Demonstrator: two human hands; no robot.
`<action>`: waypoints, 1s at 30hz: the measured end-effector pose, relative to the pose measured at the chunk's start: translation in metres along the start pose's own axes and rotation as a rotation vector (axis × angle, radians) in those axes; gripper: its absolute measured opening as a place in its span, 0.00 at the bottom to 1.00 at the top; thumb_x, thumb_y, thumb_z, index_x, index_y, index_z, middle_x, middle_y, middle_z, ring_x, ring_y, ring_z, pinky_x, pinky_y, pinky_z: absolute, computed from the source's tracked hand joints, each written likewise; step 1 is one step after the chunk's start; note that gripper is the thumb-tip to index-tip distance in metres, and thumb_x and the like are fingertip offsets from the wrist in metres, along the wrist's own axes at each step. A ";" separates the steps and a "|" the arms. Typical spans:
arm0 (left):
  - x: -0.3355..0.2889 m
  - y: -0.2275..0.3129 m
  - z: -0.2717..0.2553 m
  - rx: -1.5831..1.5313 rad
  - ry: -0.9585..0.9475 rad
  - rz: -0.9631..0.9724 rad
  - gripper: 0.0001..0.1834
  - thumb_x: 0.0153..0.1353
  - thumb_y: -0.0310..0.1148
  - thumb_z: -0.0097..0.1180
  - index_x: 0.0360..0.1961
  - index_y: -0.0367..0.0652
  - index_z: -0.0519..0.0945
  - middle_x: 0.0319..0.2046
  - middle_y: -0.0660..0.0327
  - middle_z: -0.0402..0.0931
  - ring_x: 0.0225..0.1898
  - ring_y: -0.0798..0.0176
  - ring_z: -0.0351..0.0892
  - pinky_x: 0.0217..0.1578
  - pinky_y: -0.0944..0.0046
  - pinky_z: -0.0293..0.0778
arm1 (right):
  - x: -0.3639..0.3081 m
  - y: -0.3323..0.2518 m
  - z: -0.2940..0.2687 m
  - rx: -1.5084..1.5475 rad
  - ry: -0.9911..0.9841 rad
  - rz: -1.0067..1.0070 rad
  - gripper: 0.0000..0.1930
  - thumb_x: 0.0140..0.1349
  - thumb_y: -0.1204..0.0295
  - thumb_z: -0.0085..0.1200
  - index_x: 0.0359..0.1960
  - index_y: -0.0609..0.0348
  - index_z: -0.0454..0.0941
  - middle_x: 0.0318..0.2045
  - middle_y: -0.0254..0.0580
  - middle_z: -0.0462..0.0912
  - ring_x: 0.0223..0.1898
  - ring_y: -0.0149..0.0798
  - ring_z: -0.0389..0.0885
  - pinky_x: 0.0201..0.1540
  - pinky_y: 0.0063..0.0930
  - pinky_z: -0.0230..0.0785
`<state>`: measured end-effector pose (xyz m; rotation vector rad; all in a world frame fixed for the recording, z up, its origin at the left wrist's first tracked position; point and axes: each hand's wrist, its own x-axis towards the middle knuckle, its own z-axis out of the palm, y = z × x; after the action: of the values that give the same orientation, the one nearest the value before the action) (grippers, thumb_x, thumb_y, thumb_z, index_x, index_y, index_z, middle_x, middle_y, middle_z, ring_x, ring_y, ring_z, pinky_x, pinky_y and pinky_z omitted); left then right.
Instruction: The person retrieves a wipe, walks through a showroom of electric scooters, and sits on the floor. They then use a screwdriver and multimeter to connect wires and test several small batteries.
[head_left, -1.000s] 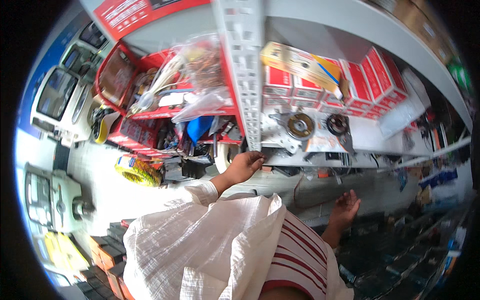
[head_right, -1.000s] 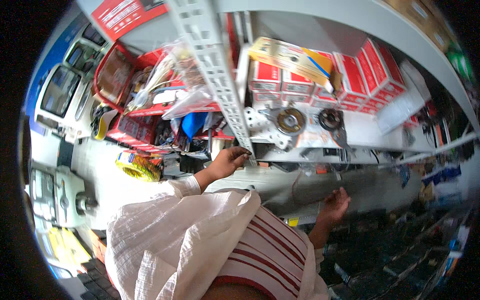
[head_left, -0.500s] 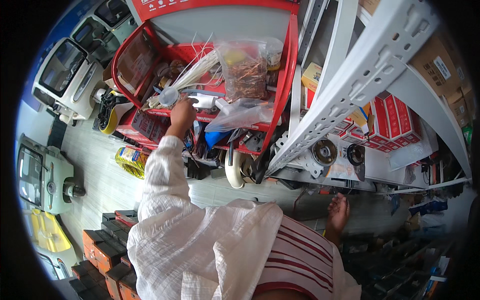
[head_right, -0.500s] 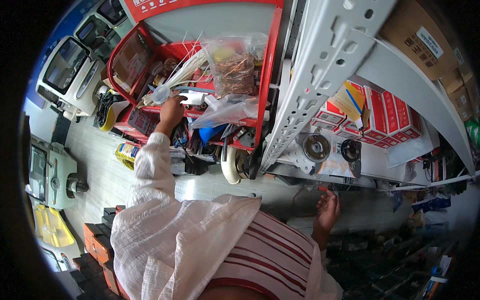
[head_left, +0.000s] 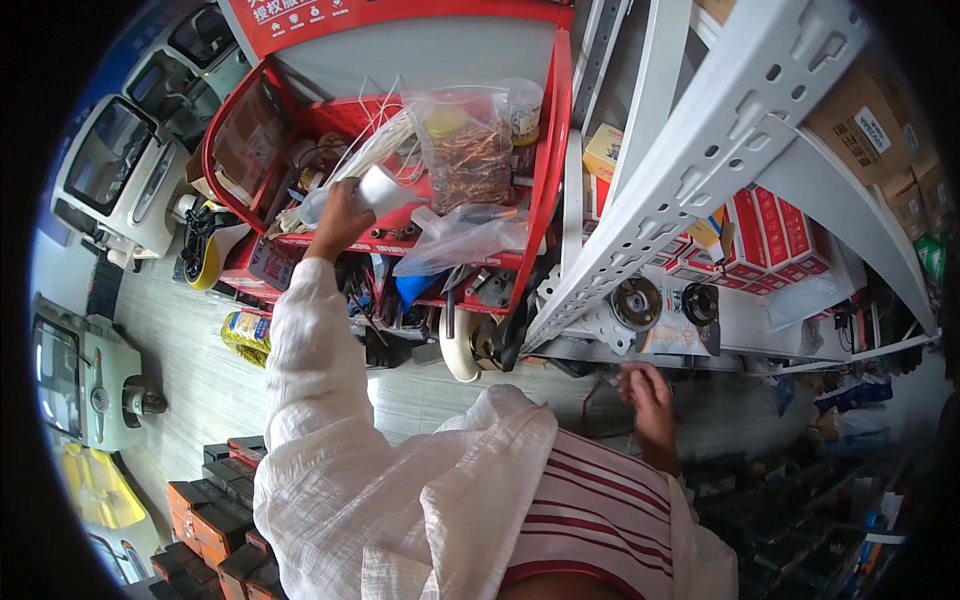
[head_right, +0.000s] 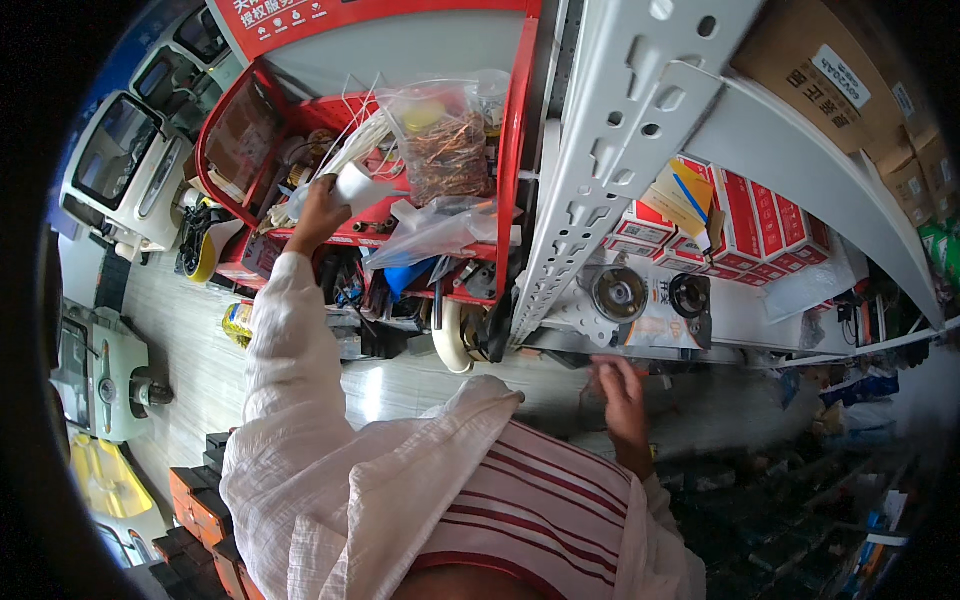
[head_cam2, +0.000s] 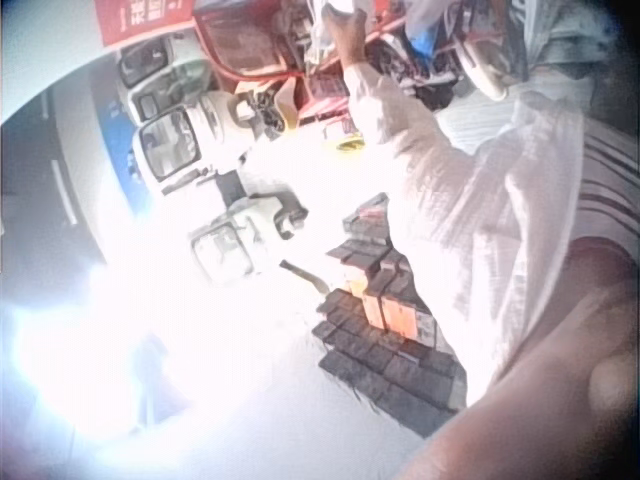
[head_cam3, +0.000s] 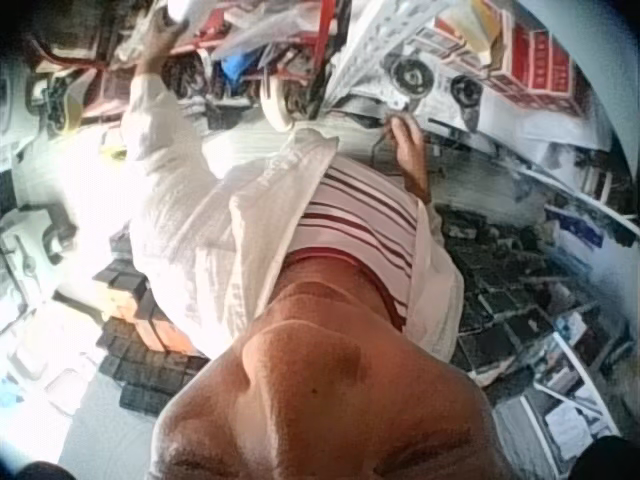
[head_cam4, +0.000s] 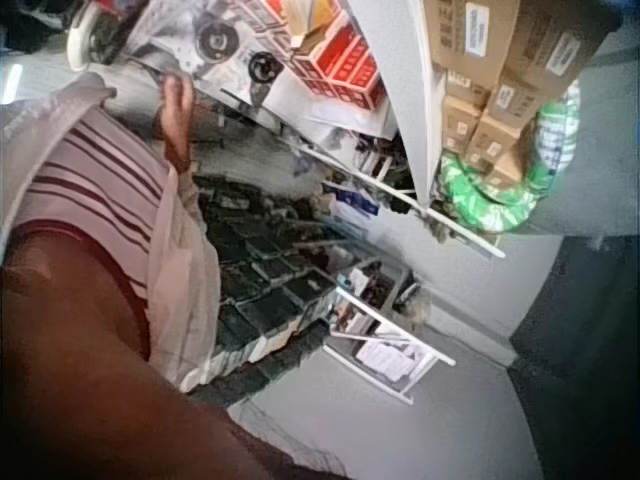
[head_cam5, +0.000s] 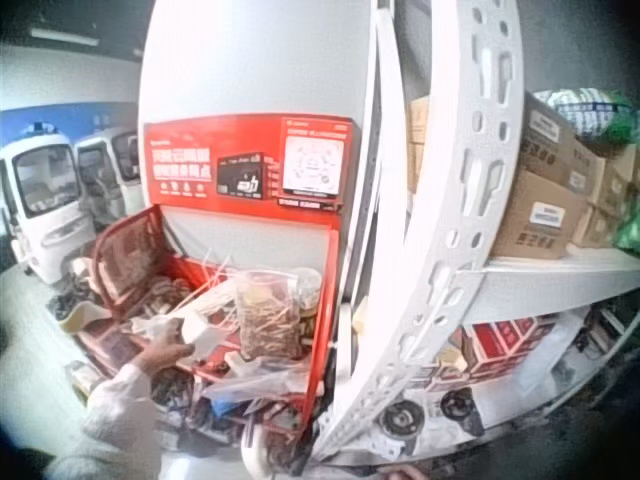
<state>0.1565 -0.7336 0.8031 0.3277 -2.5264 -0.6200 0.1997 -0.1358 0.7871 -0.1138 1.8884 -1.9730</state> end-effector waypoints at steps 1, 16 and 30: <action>-0.004 0.034 -0.011 -0.382 -0.159 -0.273 0.32 0.48 0.30 0.62 0.56 0.33 0.70 0.49 0.47 0.76 0.52 0.49 0.77 0.54 0.57 0.72 | 0.005 -0.014 0.008 -0.043 -0.086 -0.019 0.14 0.74 0.65 0.46 0.52 0.61 0.76 0.43 0.36 0.80 0.43 0.27 0.76 0.46 0.21 0.66; -0.234 0.180 -0.056 -1.489 -0.167 -0.639 0.33 0.63 0.39 0.60 0.66 0.39 0.64 0.58 0.56 0.73 0.58 0.59 0.75 0.60 0.56 0.70 | 0.068 -0.020 0.230 0.443 -0.793 0.147 0.22 0.67 0.61 0.58 0.56 0.62 0.73 0.48 0.38 0.81 0.49 0.33 0.79 0.54 0.32 0.72; -0.292 0.110 -0.038 -1.902 0.293 -0.994 0.30 0.70 0.45 0.52 0.64 0.36 0.65 0.60 0.48 0.71 0.57 0.50 0.77 0.59 0.49 0.74 | 0.074 -0.017 0.290 -0.246 -0.447 -0.442 0.13 0.70 0.66 0.53 0.47 0.64 0.79 0.35 0.45 0.86 0.34 0.32 0.81 0.41 0.29 0.72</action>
<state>0.4094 -0.5520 0.7624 0.7200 -0.4930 -2.5253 0.2242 -0.4341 0.8113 -1.0291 1.8927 -1.7512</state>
